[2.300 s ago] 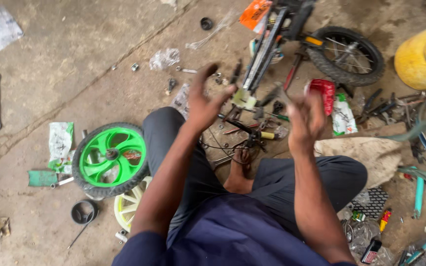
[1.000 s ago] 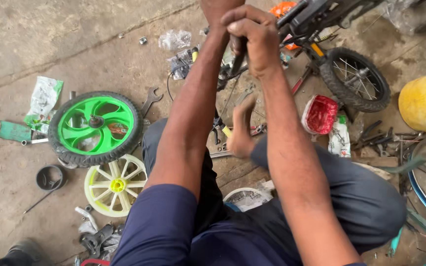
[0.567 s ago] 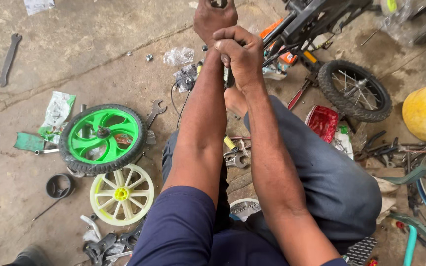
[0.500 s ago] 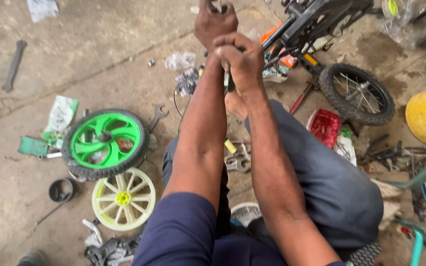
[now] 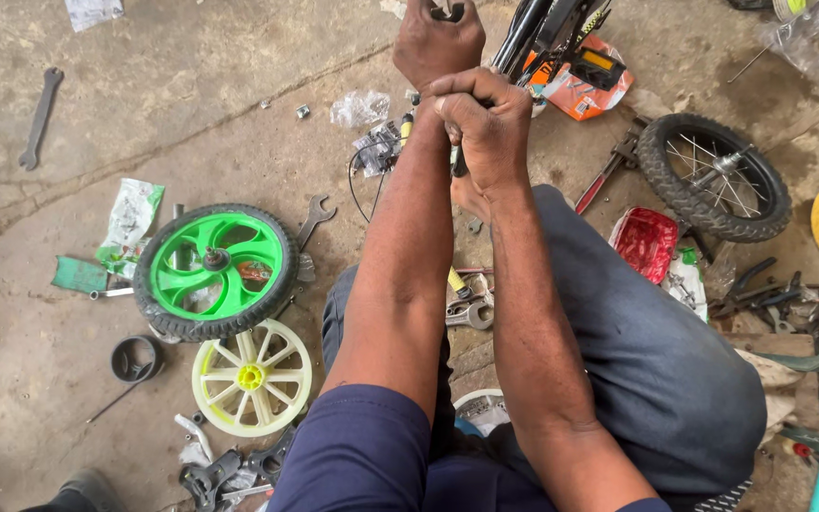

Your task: The person cleans and reassembles bicycle wheel components by hand and using a cloth, then attaches a green plastic wheel to a frame using pliers.

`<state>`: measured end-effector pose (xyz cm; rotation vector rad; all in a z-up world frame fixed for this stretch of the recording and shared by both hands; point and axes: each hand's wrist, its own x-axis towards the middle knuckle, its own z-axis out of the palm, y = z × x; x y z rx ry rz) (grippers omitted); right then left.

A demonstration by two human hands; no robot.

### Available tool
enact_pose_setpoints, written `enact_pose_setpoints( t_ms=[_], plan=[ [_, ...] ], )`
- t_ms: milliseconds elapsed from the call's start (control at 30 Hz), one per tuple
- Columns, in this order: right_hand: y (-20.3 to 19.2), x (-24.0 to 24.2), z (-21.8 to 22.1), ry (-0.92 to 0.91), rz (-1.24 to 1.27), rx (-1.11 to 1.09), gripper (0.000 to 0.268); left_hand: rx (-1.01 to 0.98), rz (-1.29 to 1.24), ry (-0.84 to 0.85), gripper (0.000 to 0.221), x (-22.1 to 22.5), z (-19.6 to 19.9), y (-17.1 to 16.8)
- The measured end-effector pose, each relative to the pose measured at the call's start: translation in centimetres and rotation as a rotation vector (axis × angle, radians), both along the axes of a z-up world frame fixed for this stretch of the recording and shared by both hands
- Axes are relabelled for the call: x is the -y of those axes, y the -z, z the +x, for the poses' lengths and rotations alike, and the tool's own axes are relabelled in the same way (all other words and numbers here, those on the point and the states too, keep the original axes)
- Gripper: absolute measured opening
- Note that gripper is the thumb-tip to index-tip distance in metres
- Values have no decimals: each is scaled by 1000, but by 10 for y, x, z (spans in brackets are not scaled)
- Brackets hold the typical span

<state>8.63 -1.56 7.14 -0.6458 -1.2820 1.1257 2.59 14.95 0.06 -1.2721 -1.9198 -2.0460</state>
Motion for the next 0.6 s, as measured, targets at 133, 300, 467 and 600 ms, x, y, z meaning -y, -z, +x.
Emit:
enact_pose_setpoints(
  t_ms=[133,300,467,600],
  plan=[
    [-2,6,0,8,16,0,14,-48,46,-29,32,-4,1,4],
    [-3,12,-3,11,-65,-61,11,-16,24,-8,31,-2,1,3],
    [1,13,-1,27,30,-12,10,-56,52,-3,30,2,0,0],
    [1,13,-4,87,62,9,7,-36,126,-13,23,7,1,-8]
  ],
)
